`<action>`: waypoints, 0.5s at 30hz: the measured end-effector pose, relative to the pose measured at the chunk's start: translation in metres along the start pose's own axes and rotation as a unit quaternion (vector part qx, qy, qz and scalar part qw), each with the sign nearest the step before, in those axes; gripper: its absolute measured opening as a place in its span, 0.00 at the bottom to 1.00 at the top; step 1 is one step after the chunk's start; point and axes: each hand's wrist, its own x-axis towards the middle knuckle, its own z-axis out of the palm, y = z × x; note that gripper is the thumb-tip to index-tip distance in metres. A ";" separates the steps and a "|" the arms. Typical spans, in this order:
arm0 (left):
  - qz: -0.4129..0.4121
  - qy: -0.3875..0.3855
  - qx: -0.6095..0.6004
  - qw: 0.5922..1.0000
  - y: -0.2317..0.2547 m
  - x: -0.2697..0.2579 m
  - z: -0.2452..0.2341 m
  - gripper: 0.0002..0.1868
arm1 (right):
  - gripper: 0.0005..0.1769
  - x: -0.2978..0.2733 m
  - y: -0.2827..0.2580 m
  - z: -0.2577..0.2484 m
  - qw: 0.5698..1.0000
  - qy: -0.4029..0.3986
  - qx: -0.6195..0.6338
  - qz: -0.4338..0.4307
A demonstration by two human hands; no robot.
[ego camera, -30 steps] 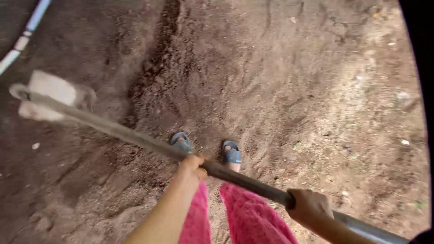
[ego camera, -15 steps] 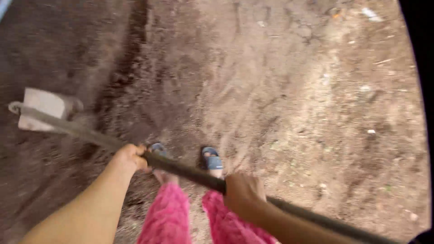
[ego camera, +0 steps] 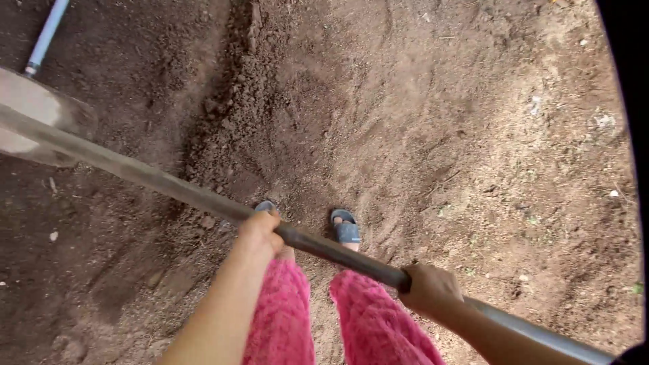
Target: The person uses a hoe to dig and loosen soil in a garden area. They repeatedly strike the ground and pull the soil backward to create a furrow or trench.
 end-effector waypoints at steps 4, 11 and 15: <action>0.037 0.009 -0.010 0.999 0.085 -0.071 0.000 0.23 | 0.09 -0.023 -0.073 -0.059 0.996 0.001 0.028 -0.080; -0.070 0.037 0.026 0.997 0.049 0.152 0.024 0.23 | 0.07 -0.056 -0.068 -0.047 0.997 -0.004 0.081 -0.018; -0.016 0.016 0.180 0.983 -0.052 -0.004 0.016 0.15 | 0.08 -0.053 0.018 -0.009 0.997 -0.049 0.039 0.043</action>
